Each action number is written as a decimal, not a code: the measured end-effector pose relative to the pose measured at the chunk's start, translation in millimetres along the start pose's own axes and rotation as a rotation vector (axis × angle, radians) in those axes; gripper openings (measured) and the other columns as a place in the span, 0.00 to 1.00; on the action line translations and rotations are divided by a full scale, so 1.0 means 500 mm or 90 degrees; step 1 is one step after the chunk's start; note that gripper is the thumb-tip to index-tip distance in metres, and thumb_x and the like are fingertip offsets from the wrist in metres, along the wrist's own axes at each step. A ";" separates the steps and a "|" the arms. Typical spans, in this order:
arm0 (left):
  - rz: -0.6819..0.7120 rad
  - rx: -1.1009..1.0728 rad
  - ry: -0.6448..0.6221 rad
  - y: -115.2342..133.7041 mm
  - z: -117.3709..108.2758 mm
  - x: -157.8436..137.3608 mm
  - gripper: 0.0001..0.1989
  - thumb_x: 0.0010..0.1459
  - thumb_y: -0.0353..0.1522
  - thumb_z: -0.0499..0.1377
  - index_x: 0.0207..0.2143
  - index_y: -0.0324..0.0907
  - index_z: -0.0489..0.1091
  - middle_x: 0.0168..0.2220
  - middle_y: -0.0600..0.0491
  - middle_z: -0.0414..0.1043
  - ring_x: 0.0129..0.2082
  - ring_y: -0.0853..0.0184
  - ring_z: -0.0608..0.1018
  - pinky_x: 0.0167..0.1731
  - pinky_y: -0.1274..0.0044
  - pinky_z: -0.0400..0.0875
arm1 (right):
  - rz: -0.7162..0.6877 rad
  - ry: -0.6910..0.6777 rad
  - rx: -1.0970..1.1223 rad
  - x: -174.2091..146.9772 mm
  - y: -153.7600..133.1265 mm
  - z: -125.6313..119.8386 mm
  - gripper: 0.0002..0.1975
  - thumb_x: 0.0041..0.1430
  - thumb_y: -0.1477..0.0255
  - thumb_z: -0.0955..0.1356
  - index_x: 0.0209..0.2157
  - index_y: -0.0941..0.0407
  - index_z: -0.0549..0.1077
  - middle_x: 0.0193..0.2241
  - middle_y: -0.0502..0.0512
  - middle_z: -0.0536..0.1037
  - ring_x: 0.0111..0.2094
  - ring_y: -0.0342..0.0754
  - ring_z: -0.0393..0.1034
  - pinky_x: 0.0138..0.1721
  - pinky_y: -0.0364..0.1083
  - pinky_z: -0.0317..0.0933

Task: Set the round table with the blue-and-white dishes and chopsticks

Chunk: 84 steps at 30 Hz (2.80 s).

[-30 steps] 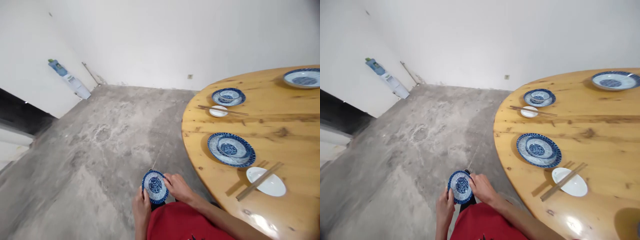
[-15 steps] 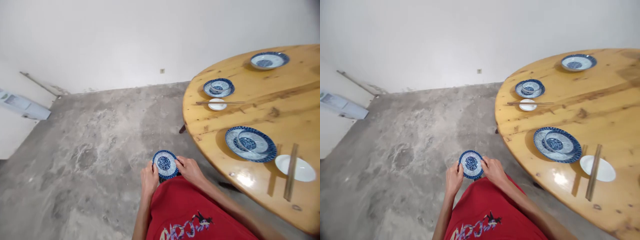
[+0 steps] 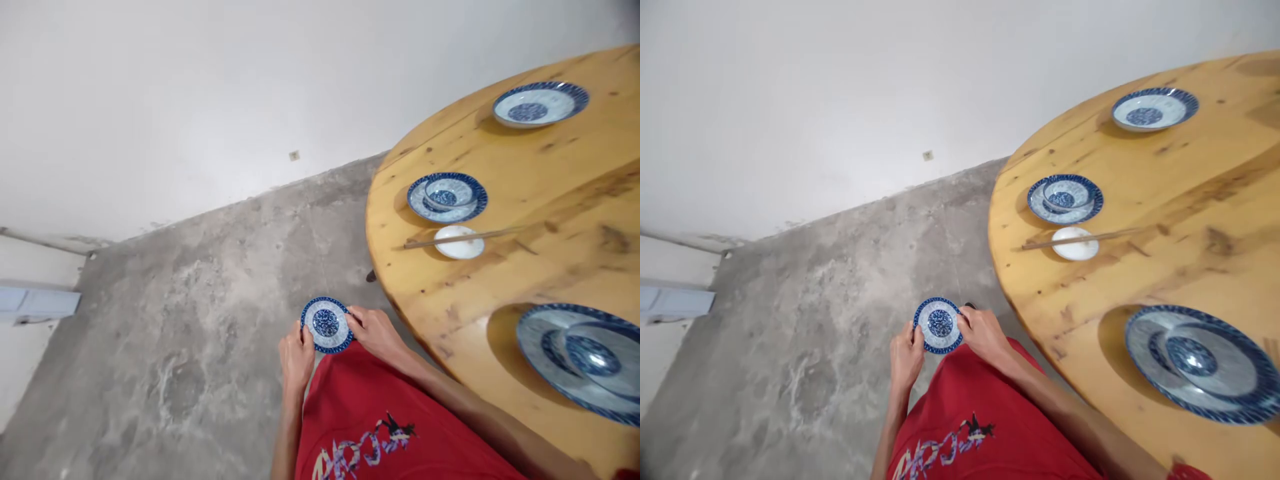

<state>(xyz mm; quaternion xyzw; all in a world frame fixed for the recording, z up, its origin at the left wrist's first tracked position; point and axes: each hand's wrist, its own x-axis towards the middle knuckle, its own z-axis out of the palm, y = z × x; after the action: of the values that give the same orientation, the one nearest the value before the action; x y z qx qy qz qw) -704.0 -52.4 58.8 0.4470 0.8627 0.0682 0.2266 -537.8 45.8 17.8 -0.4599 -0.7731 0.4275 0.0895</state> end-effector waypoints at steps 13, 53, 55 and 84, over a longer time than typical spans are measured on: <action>0.119 0.007 -0.065 0.100 -0.112 0.397 0.16 0.72 0.33 0.47 0.40 0.41 0.74 0.33 0.49 0.80 0.31 0.66 0.79 0.31 0.77 0.60 | 0.075 0.130 0.034 0.310 -0.027 -0.116 0.17 0.66 0.64 0.56 0.25 0.53 0.65 0.22 0.55 0.75 0.25 0.49 0.68 0.30 0.46 0.50; 0.808 0.255 -0.219 0.978 -0.158 1.194 0.11 0.70 0.31 0.49 0.43 0.44 0.71 0.34 0.51 0.81 0.35 0.64 0.82 0.32 0.77 0.62 | 0.476 0.838 0.265 0.853 0.175 -0.605 0.16 0.63 0.62 0.57 0.23 0.52 0.61 0.20 0.55 0.73 0.24 0.49 0.68 0.29 0.46 0.52; 0.845 0.290 -0.235 1.023 -0.139 1.176 0.11 0.71 0.31 0.48 0.43 0.44 0.71 0.34 0.51 0.81 0.35 0.64 0.82 0.32 0.77 0.62 | 0.501 0.884 0.261 0.834 0.186 -0.617 0.16 0.63 0.61 0.57 0.23 0.52 0.62 0.20 0.56 0.73 0.24 0.49 0.68 0.29 0.47 0.52; 1.421 0.474 -0.514 1.712 0.225 1.098 0.13 0.68 0.33 0.50 0.43 0.43 0.74 0.37 0.47 0.81 0.40 0.58 0.82 0.39 0.73 0.68 | 0.968 1.285 0.424 0.844 0.456 -0.964 0.14 0.56 0.70 0.64 0.18 0.54 0.69 0.15 0.53 0.74 0.15 0.46 0.67 0.22 0.44 0.62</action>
<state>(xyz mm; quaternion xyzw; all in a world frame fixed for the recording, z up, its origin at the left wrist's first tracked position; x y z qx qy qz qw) -292.5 884.4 51.8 0.9618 -0.1529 -0.1676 0.1536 -373.3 705.2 38.8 -0.8510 0.2284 0.0090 0.4727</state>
